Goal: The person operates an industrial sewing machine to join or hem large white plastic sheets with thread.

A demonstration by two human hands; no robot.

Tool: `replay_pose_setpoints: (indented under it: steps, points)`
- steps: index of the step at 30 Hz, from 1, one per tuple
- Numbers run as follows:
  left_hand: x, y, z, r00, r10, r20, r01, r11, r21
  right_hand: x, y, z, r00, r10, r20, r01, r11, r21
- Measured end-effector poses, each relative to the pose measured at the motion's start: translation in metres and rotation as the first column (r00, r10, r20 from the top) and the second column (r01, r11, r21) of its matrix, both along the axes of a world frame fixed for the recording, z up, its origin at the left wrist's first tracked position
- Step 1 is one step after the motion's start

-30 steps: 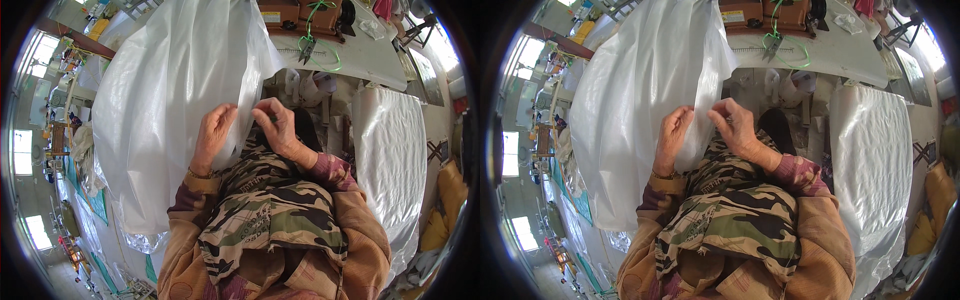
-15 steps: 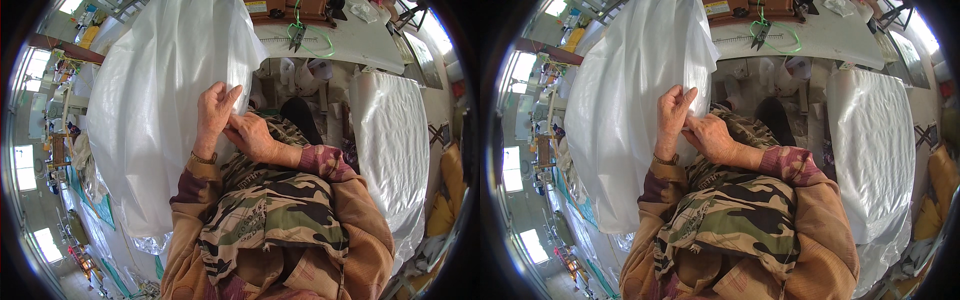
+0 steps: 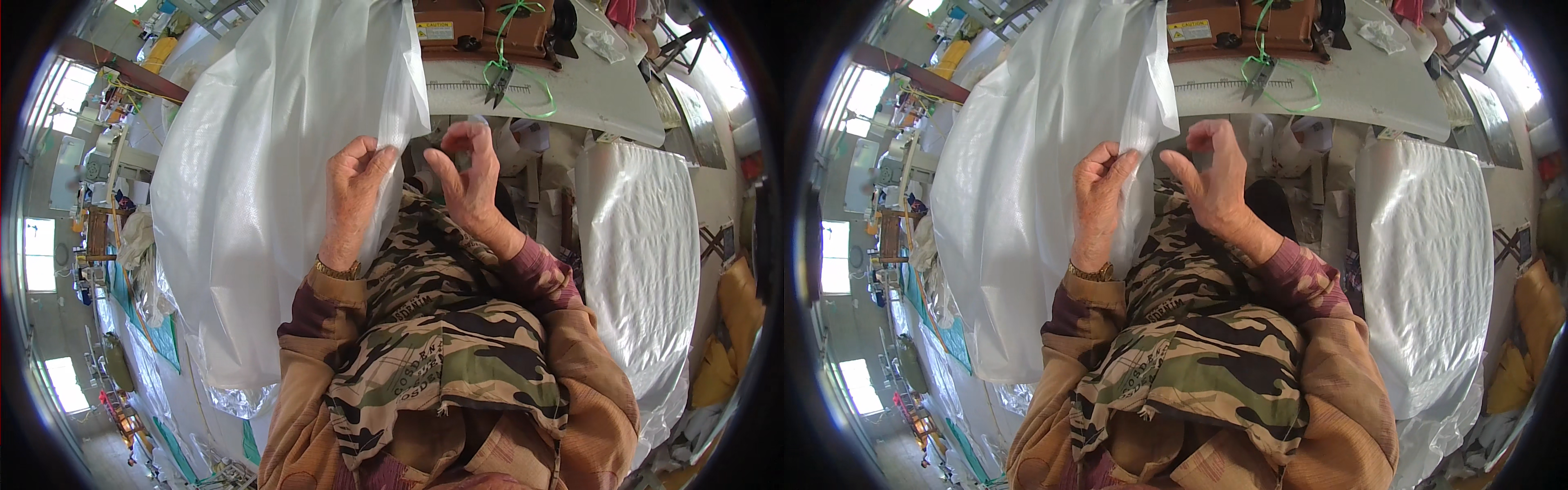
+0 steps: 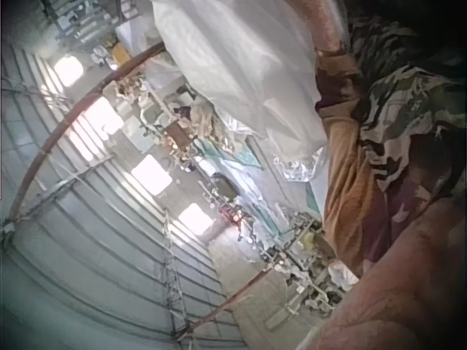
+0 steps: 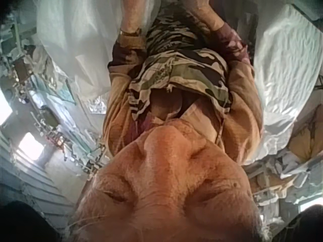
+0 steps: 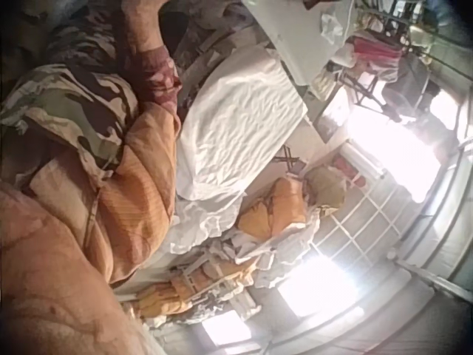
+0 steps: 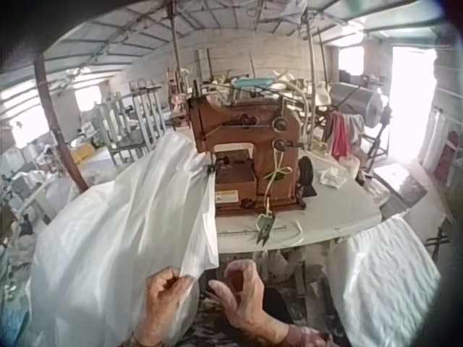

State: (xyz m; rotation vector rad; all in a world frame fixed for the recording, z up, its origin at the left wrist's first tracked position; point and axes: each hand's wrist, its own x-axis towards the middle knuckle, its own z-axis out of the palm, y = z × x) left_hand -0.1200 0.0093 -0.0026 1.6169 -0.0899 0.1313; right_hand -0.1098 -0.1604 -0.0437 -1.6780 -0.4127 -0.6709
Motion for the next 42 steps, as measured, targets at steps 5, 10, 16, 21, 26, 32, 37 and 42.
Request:
replay_pose_setpoints:
  steps: [5,10,16,21,26,32,37,42]
  points:
    - [0.006,0.003,-0.008,0.999,-0.050,0.006,0.050,0.999,0.015,0.030,0.011,0.009,0.981,-0.111,0.158,0.132,0.983,-0.127]
    - [0.004,-0.002,0.010,0.994,-0.108,-0.001,0.107,0.993,0.049,0.041,0.011,0.016,0.971,-0.029,0.238,0.083,0.972,-0.221]
    - [0.008,-0.003,0.017,0.986,-0.162,0.044,0.157,0.984,0.086,0.042,0.014,0.022,0.968,0.049,0.246,0.020,0.962,-0.272]
    - [0.014,-0.001,0.012,0.990,-0.137,0.039,0.138,0.990,-0.019,0.040,0.013,0.027,0.952,0.056,0.302,0.069,0.920,-0.386]
    - [0.031,-0.004,0.023,0.995,-0.060,-0.086,0.047,0.988,-0.146,0.042,0.011,0.025,0.899,0.111,0.424,0.145,0.837,-0.527]
    - [0.049,0.004,0.017,0.961,0.125,0.247,-0.174,0.966,0.189,0.050,0.007,0.011,0.998,0.030,0.054,-0.035,0.996,0.084]
    - [0.057,0.012,0.075,0.925,-0.006,0.381,-0.165,0.894,0.416,0.079,0.072,0.013,0.922,0.069,-0.380,-0.192,0.935,-0.297]
    - [0.062,-0.008,0.102,0.942,-0.261,0.209,-0.012,0.598,0.801,0.104,0.128,0.019,0.928,0.352,0.127,-0.310,0.914,-0.262]
